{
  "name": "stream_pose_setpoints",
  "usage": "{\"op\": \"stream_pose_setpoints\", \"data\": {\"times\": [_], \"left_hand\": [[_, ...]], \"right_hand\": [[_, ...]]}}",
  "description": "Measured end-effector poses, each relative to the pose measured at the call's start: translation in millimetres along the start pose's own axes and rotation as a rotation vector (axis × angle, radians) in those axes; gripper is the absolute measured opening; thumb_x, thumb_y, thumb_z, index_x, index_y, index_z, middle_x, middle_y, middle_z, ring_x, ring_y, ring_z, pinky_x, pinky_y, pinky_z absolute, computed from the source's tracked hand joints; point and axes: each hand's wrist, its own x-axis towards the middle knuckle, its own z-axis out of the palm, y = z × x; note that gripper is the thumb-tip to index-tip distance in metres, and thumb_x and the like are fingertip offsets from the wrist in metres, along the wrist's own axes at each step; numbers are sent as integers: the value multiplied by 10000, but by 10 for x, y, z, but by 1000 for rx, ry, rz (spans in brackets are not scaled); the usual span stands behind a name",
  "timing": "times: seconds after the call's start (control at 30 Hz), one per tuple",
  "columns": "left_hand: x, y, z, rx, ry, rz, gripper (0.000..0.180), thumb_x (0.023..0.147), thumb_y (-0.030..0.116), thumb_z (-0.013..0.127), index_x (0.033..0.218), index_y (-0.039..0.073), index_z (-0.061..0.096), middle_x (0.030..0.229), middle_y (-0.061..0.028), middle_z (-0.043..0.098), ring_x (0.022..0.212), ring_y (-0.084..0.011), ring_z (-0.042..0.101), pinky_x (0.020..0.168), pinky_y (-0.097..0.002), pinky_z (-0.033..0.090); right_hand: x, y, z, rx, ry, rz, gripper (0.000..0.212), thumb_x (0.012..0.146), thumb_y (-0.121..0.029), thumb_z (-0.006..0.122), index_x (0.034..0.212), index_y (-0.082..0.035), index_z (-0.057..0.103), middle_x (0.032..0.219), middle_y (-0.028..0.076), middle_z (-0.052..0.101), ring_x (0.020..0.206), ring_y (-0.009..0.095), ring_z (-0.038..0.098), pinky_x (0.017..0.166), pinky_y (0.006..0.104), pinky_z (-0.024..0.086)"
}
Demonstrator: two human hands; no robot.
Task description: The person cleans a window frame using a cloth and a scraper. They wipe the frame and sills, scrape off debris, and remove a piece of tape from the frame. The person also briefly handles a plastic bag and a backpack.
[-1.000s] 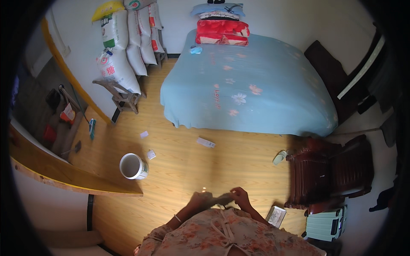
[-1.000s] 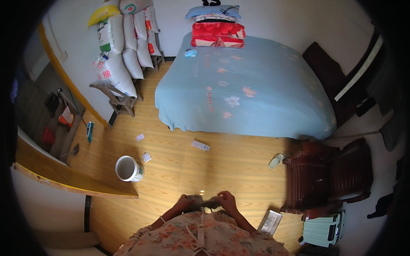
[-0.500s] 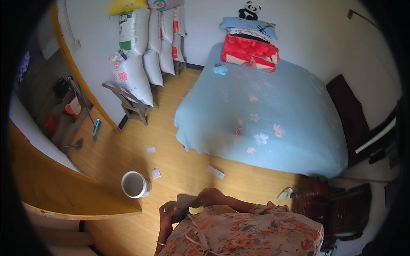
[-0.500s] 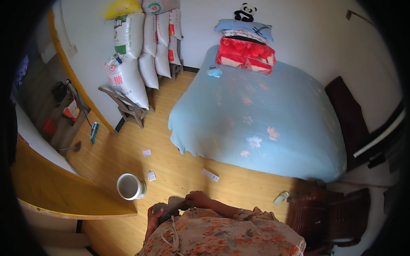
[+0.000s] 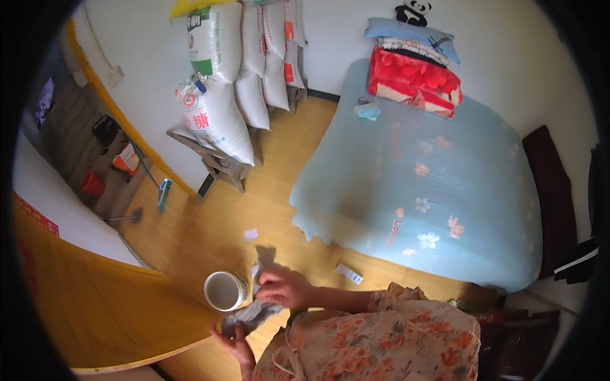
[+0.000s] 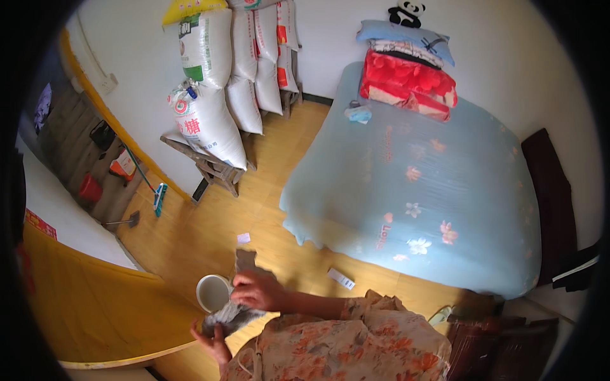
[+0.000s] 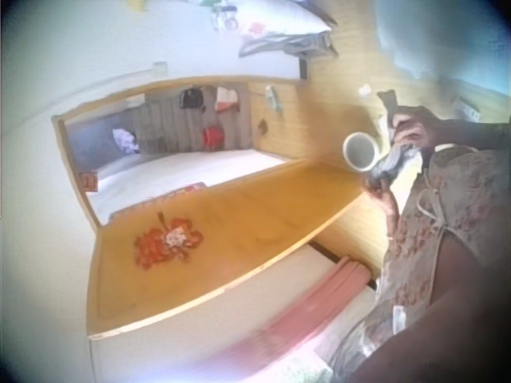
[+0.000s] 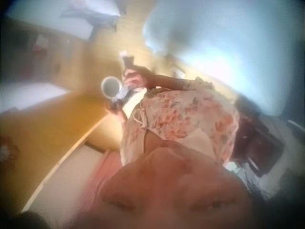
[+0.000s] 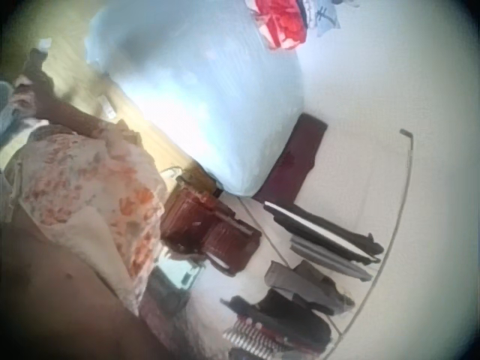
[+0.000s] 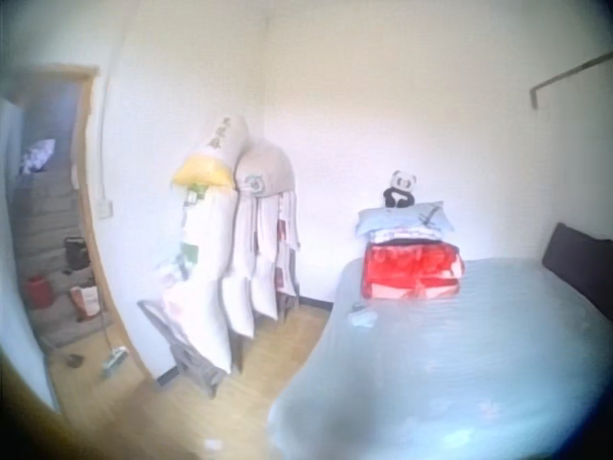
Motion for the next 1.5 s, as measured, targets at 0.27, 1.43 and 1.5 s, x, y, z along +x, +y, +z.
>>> {"op": "stream_pose_setpoints", "data": {"times": [0.27,1.43,1.5], "left_hand": [[1544,-1406,-356,211,-198,-92,486,837,-35,572,1295,75,451,822,-102,660,744,-212,643,680,-328,494],[4116,-495,689,504,313,-289,279,893,245,700,1076,36,680,794,-176,688,734,-363,644,659,-449,501],[4076,-447,758,505,370,-336,276,894,246,699,1072,34,681,791,-174,688,730,-356,643,657,-446,500]], "right_hand": [[502,1160,160,-272,86,105,99,842,-198,690,885,-109,688,1032,55,651,965,269,626,808,395,528],[5369,4916,76,46,-193,212,197,904,-228,648,1047,-93,660,892,90,710,840,282,687,724,410,525],[5814,5188,-188,1,-116,360,223,883,-213,658,1069,-90,654,933,106,699,904,296,672,769,426,523]]}}
